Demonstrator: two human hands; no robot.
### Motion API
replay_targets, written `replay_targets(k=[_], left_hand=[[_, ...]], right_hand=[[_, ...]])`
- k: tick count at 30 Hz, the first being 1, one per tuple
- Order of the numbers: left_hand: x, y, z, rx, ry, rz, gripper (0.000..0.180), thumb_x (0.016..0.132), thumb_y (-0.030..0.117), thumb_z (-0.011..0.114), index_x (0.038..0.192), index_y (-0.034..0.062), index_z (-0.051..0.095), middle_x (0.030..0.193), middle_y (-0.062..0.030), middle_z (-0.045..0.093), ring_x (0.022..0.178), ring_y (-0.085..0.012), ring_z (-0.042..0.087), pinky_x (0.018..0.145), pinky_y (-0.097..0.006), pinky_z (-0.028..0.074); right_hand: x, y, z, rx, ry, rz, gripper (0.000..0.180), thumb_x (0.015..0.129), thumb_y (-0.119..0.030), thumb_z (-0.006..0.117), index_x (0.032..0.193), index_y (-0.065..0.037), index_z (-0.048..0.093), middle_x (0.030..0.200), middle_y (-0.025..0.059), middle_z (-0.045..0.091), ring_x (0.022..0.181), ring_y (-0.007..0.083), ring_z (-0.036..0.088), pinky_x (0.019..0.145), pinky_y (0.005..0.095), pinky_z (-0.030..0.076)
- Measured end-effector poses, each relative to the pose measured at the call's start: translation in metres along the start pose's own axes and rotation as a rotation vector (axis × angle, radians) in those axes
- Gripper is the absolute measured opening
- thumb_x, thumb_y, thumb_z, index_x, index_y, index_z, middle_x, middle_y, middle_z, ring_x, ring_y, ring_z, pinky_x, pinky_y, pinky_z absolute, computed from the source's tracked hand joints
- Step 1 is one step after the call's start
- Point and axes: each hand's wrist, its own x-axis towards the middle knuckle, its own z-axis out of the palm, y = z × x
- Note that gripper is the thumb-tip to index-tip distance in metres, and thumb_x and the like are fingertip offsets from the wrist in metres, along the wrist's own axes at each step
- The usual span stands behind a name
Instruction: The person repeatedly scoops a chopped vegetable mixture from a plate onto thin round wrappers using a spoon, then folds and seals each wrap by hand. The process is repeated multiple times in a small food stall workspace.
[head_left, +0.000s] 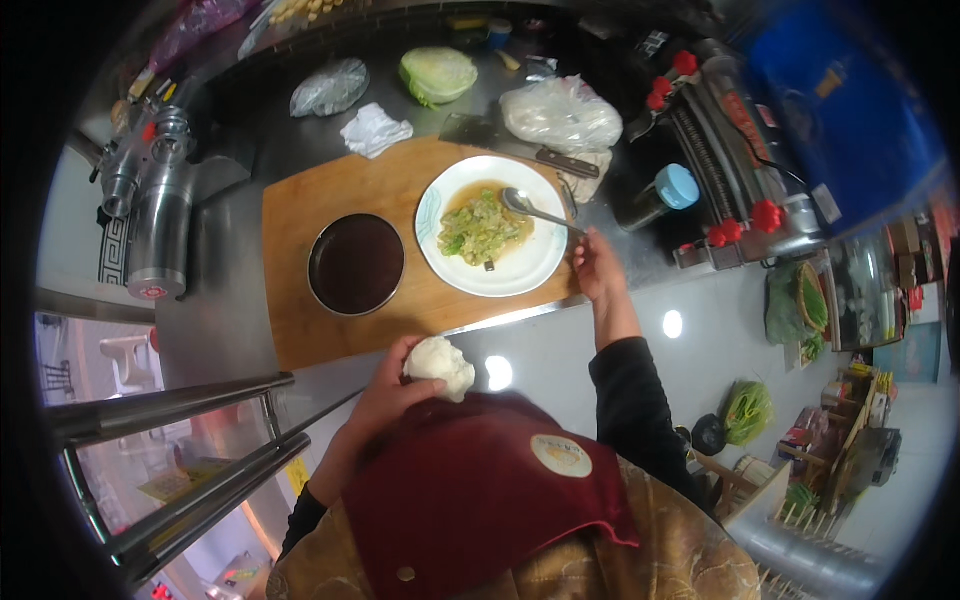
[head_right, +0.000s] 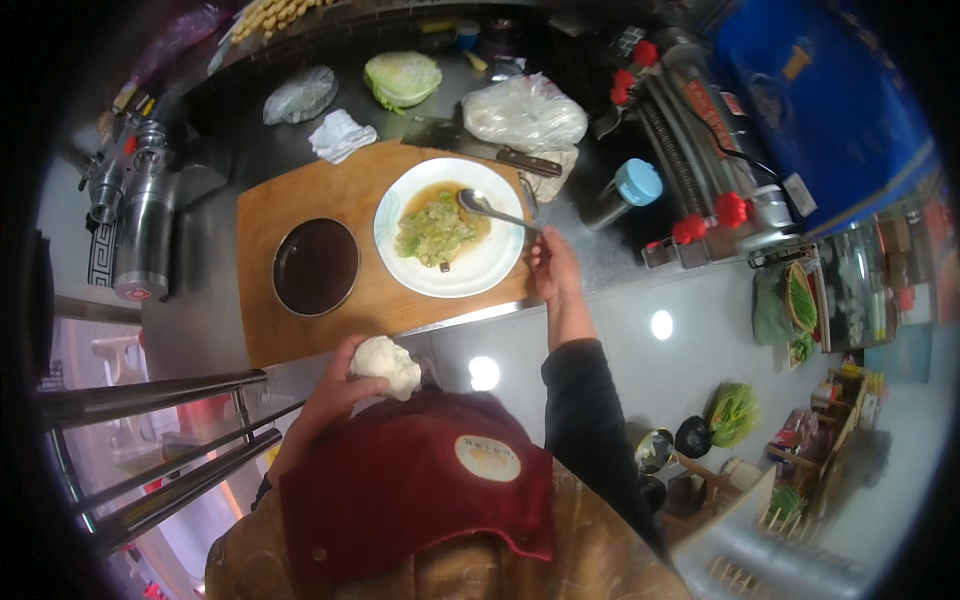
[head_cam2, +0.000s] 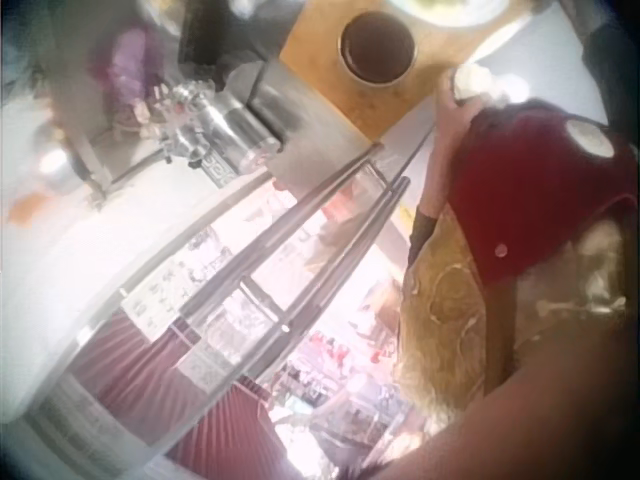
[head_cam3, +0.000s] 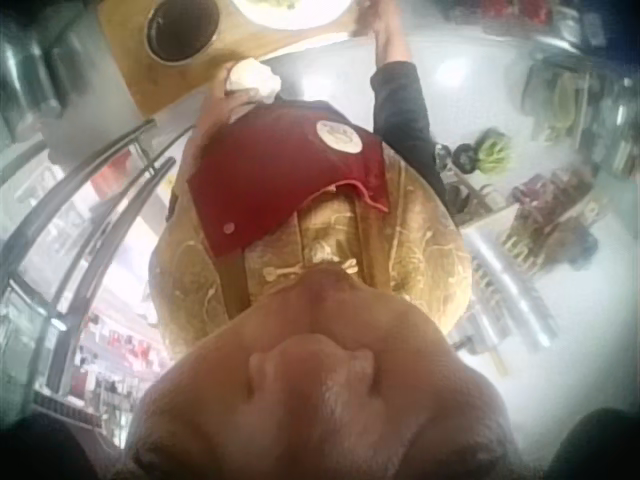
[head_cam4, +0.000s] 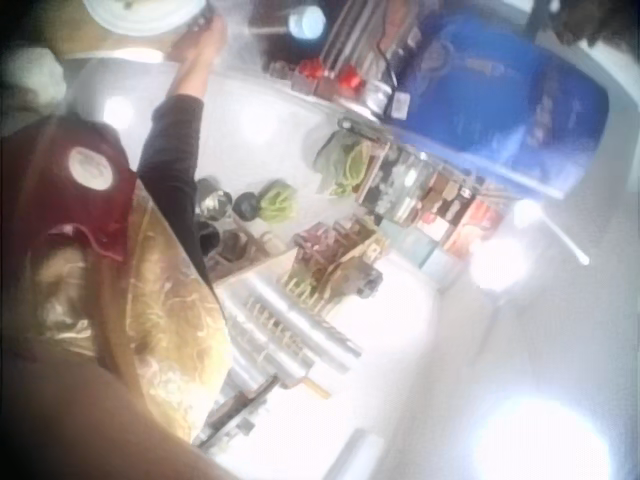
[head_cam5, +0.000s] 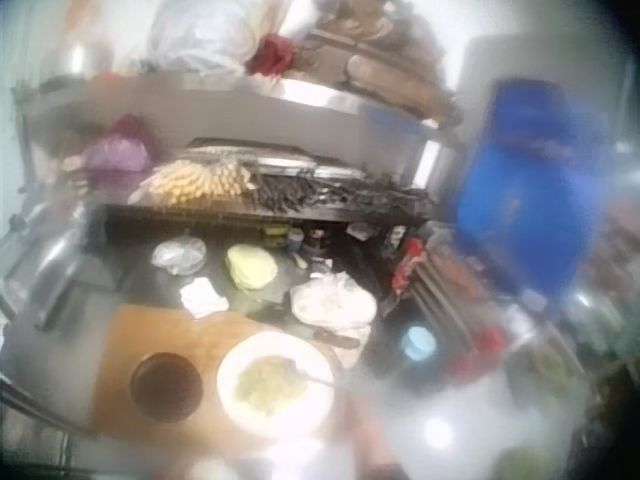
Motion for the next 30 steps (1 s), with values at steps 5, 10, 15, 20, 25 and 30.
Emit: replay_targets(k=[5,10,15,20,25,30], left_hand=[[0.019,0.006,-0.006,-0.137,0.032,-0.067,0.062,0.080,0.012,0.072,0.134,0.0063,0.042,0.122,-0.0097,0.055,0.113,-0.0194,0.055,0.096,-0.033,0.046],[0.032,0.013,0.010,-0.175,0.153,-0.083,0.059,0.080,0.002,0.070,0.132,0.0063,0.043,0.124,-0.0104,0.055,0.116,-0.0208,0.054,0.099,-0.036,0.046],[0.032,0.022,0.043,-0.476,0.307,0.028,0.053,0.082,-0.007,0.063,0.129,0.0063,0.043,0.125,-0.0109,0.055,0.116,-0.0225,0.055,0.100,-0.038,0.046],[0.048,0.024,0.076,-0.525,0.373,0.127,0.048,0.084,-0.006,0.062,0.127,0.0057,0.044,0.123,-0.0106,0.056,0.115,-0.0217,0.055,0.099,-0.037,0.046],[0.059,0.025,0.109,-0.543,0.455,0.145,0.047,0.084,-0.004,0.062,0.126,0.0046,0.044,0.123,-0.0116,0.058,0.114,-0.0221,0.056,0.097,-0.037,0.048],[0.060,0.031,0.126,-0.601,0.500,0.168,0.048,0.083,-0.004,0.063,0.126,0.0047,0.044,0.123,-0.0135,0.058,0.112,-0.0233,0.058,0.096,-0.038,0.049]], right_hand=[[0.017,-0.020,0.018,-0.144,-0.078,-0.146,0.012,0.093,-0.016,0.062,0.100,-0.007,0.062,0.075,-0.0019,0.055,0.063,0.0078,0.048,0.055,0.0206,0.039],[0.014,-0.021,0.065,-0.599,-0.322,-0.355,0.015,0.095,-0.017,0.060,0.104,-0.007,0.066,0.080,-0.0016,0.060,0.069,0.0071,0.053,0.060,0.0197,0.039],[0.004,-0.034,0.081,-1.109,-0.514,-0.879,0.014,0.093,-0.011,0.058,0.101,-0.004,0.067,0.084,0.0086,0.065,0.074,0.0231,0.060,0.070,0.0307,0.049],[0.002,-0.076,0.069,-1.186,-0.916,-1.081,0.020,0.083,-0.004,0.062,0.100,-0.008,0.071,0.091,0.0099,0.065,0.085,0.0263,0.061,0.073,0.0355,0.051],[0.010,-0.082,0.062,-1.222,-1.231,-1.108,0.028,0.071,-0.002,0.066,0.098,-0.008,0.072,0.089,0.0070,0.065,0.085,0.0245,0.061,0.071,0.0333,0.053],[0.008,-0.106,0.039,-1.192,-1.283,-1.238,0.027,0.069,-0.004,0.068,0.096,-0.008,0.072,0.089,0.0063,0.065,0.082,0.0223,0.061,0.067,0.0321,0.053]])
